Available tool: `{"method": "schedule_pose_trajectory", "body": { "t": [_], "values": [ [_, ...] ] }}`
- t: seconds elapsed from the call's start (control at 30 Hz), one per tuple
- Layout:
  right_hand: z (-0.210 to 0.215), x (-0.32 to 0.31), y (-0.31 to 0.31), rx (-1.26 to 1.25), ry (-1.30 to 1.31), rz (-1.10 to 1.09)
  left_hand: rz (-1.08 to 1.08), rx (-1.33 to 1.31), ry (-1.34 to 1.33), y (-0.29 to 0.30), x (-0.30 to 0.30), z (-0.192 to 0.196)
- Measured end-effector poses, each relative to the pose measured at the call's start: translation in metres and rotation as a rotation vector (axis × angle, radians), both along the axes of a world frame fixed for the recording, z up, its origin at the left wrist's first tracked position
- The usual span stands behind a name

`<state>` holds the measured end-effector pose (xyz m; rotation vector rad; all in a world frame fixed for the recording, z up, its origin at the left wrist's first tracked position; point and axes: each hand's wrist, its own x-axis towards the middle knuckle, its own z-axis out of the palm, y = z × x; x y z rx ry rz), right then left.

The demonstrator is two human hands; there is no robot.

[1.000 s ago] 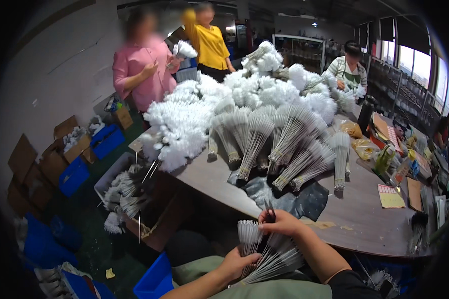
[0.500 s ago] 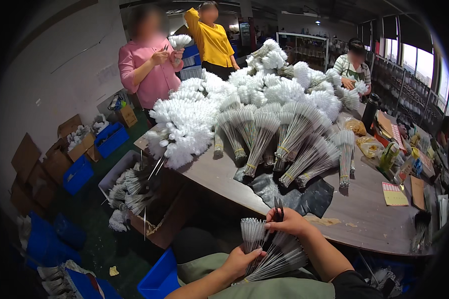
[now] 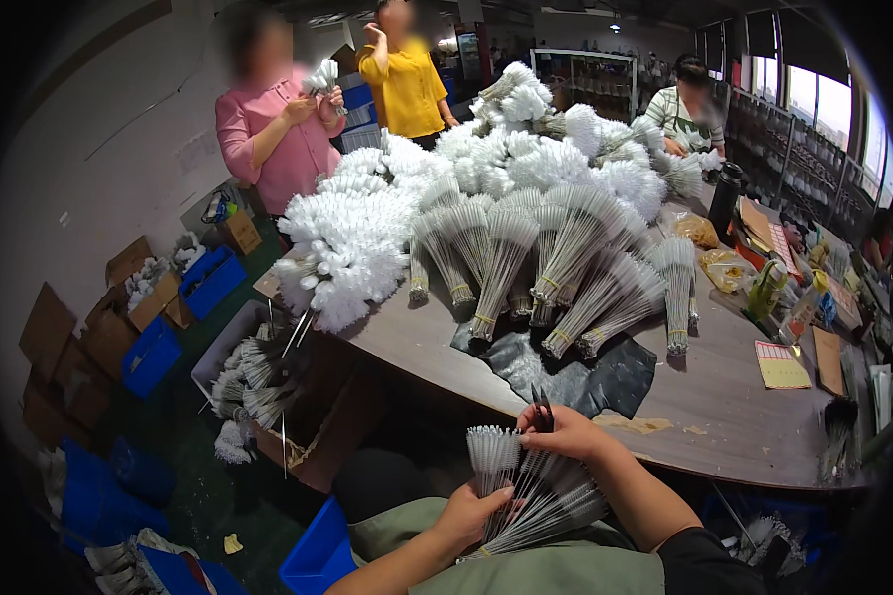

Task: Sorting and preparing bundles of small cleaning brushes using small metal snips.

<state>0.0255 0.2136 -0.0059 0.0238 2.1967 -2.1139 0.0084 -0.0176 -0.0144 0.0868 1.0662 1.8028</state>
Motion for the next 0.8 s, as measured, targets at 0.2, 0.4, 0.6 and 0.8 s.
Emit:
{"method": "schedule_pose_trajectory", "body": {
  "t": [0.2,0.4,0.6,0.8],
  "values": [
    [0.009,-0.003,-0.005,-0.131,-0.033,0.035,-0.014,-0.007,-0.006,0.0,-0.006,-0.009],
    [0.003,0.003,-0.001,-0.126,0.007,-0.011,-0.003,-0.019,0.009,0.004,-0.001,-0.006],
    [0.004,-0.002,-0.002,-0.11,-0.015,0.001,0.0,-0.017,0.01,0.004,-0.002,-0.003],
    [0.008,-0.004,-0.001,-0.128,-0.034,0.001,-0.024,-0.009,0.008,0.004,-0.006,-0.008]
  ]
}}
